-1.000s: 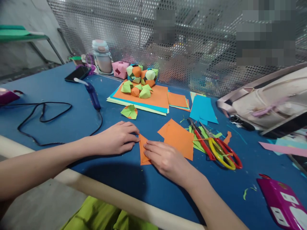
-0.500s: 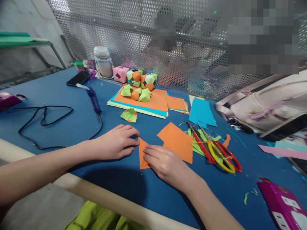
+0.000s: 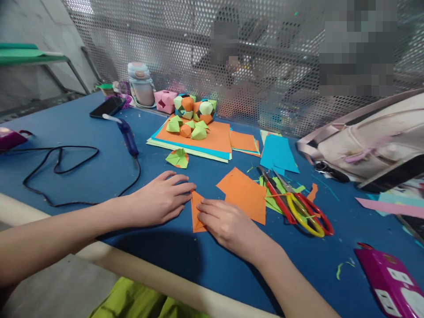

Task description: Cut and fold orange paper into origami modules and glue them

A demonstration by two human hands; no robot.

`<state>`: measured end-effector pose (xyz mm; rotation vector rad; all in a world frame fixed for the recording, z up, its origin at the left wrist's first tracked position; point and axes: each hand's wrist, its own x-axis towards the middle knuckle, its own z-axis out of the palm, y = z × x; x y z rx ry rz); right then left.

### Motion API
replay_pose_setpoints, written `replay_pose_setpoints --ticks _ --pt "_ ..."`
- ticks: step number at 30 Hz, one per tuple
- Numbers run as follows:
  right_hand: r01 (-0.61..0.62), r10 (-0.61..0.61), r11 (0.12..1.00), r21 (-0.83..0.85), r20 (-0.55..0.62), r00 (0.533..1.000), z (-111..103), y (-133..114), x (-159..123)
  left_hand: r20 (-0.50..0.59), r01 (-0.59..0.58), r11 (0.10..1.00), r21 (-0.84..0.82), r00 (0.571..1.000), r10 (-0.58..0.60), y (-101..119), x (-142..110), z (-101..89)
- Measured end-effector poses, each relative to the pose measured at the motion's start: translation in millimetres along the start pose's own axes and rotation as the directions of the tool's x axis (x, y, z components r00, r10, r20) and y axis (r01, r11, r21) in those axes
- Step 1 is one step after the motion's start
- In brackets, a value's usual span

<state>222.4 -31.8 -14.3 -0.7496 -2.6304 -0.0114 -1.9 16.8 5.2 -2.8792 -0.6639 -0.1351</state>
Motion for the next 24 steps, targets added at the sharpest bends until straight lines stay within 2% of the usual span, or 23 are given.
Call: replay_pose_setpoints --ticks 9,24 --pt "0.010 -0.010 1.000 -0.007 -0.007 1.000 -1.5 -0.1 1.1 -0.042 -0.086 0.995 0.058 0.995 0.088 2.1 0.0 2.4" --pt "0.000 0.000 1.000 -0.005 0.003 1.000 -0.9 -0.9 -0.4 0.007 -0.073 0.997 0.011 0.997 0.073 -0.6 1.3 -1.5"
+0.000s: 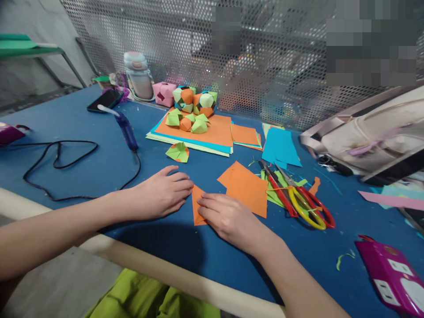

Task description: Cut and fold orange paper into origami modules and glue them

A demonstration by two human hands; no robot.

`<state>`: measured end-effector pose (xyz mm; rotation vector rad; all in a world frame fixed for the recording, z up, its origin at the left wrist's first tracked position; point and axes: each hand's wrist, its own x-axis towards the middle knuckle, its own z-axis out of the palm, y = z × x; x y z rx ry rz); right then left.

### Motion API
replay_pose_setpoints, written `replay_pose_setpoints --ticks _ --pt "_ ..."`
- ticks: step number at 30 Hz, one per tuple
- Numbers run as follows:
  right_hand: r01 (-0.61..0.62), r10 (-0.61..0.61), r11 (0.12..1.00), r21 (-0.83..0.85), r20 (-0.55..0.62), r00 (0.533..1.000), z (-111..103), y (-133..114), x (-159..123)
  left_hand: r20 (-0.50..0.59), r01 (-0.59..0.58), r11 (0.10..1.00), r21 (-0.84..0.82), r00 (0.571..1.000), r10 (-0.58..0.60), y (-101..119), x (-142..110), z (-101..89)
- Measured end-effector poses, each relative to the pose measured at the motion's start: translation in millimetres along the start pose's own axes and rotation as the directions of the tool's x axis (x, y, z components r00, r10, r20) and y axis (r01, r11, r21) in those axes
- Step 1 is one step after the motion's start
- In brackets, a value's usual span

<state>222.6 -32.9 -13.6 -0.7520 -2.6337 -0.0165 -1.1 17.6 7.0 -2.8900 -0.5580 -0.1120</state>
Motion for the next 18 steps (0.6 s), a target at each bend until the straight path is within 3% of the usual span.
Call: replay_pose_setpoints --ticks 18 --pt "0.016 -0.016 1.000 -0.012 0.015 1.000 -1.2 -1.7 1.7 0.001 0.004 1.000 -0.020 1.000 -0.004 -3.8 -1.6 7.7"
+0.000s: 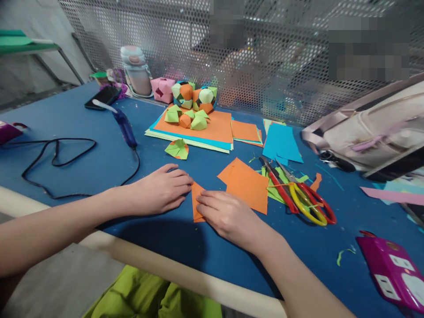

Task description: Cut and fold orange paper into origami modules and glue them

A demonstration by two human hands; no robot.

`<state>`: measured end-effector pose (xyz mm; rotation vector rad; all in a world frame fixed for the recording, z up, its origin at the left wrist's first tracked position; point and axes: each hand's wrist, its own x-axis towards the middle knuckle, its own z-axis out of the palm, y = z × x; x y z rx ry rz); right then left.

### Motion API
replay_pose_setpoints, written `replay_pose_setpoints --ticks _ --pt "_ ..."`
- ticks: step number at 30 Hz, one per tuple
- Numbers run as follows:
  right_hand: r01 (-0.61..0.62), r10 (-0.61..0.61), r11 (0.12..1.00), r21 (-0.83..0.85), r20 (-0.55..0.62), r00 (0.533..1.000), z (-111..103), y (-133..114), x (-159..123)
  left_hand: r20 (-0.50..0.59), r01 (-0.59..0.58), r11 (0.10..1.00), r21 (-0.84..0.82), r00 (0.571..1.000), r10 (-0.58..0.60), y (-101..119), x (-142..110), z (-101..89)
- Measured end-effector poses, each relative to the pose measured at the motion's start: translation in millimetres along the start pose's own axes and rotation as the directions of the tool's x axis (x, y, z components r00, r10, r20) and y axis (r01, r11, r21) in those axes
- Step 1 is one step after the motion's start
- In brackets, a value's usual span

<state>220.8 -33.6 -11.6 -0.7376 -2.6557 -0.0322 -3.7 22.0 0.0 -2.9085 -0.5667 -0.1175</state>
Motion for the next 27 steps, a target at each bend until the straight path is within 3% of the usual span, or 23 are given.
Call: replay_pose_setpoints --ticks 6,27 --pt "0.004 -0.004 1.000 0.007 0.005 1.000 1 1 -1 -0.052 -0.010 0.999 -0.042 0.999 0.007 -1 -1 2.9" --pt "-0.079 0.076 0.997 0.014 0.143 0.987 -10 -7 0 0.012 0.062 0.990 -0.124 0.998 -0.062 -1 3 0.5"
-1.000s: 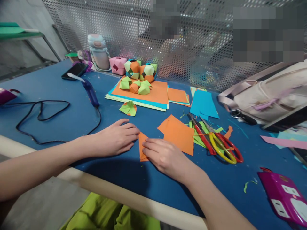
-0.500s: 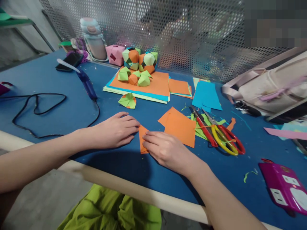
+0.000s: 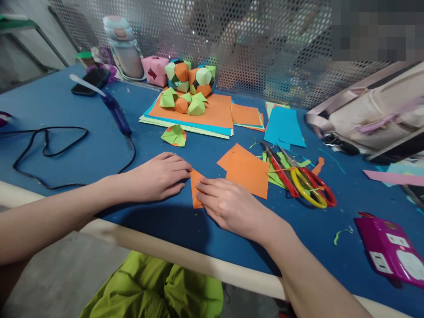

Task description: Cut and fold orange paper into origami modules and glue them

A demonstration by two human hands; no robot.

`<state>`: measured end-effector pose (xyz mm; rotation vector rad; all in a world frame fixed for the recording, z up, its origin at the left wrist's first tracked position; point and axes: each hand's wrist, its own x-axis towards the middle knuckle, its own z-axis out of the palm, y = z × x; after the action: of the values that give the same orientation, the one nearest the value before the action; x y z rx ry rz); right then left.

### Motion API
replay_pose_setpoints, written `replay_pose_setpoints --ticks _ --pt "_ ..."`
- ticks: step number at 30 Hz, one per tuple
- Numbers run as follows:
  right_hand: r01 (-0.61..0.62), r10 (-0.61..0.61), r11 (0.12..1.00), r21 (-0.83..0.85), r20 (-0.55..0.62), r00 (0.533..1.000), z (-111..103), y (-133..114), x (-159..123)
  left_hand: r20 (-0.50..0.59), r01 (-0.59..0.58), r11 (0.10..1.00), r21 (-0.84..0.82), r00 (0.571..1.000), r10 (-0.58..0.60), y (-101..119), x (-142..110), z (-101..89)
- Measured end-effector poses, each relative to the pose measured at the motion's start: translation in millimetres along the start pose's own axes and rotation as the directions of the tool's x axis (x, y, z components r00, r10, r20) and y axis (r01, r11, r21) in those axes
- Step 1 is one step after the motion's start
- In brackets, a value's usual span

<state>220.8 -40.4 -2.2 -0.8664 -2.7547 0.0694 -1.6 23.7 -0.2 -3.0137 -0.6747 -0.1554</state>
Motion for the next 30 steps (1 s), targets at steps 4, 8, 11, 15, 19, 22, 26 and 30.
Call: replay_pose_setpoints --ticks 4,8,11,15,19,22,26,30 --pt "-0.019 0.018 1.000 0.008 0.033 0.999 -3 -2 1 0.000 0.032 0.999 -0.031 0.999 -0.032 3 2 0.1" --pt "-0.010 0.010 1.000 -0.005 0.041 0.999 -3 -3 1 0.001 0.101 0.995 -0.026 0.995 -0.101 8 5 3.4" --pt "0.004 -0.004 1.000 -0.018 0.017 1.000 -2 -3 1 -0.014 0.115 0.993 -0.009 0.993 -0.115 10 7 6.6" --pt "0.013 -0.013 1.000 -0.023 0.002 1.000 -1 -2 2 -0.020 0.118 0.993 0.000 0.993 -0.118 10 7 7.6" --pt "0.015 -0.015 1.000 -0.016 0.021 1.000 -1 -3 1 -0.020 0.142 0.990 0.015 0.990 -0.141 11 9 6.2" --pt "-0.010 0.010 1.000 -0.015 0.046 0.999 -4 -6 1 -0.014 0.157 0.987 0.026 0.988 -0.156 14 10 5.0" --pt "-0.075 0.078 0.997 -0.035 0.103 0.992 -9 -14 3 0.013 0.178 0.984 0.030 0.984 -0.179 16 11 2.4" --pt "-0.166 0.175 0.984 -0.060 0.187 0.967 -14 -22 4 0.028 0.208 0.978 0.019 0.978 -0.208 18 12 -0.2"
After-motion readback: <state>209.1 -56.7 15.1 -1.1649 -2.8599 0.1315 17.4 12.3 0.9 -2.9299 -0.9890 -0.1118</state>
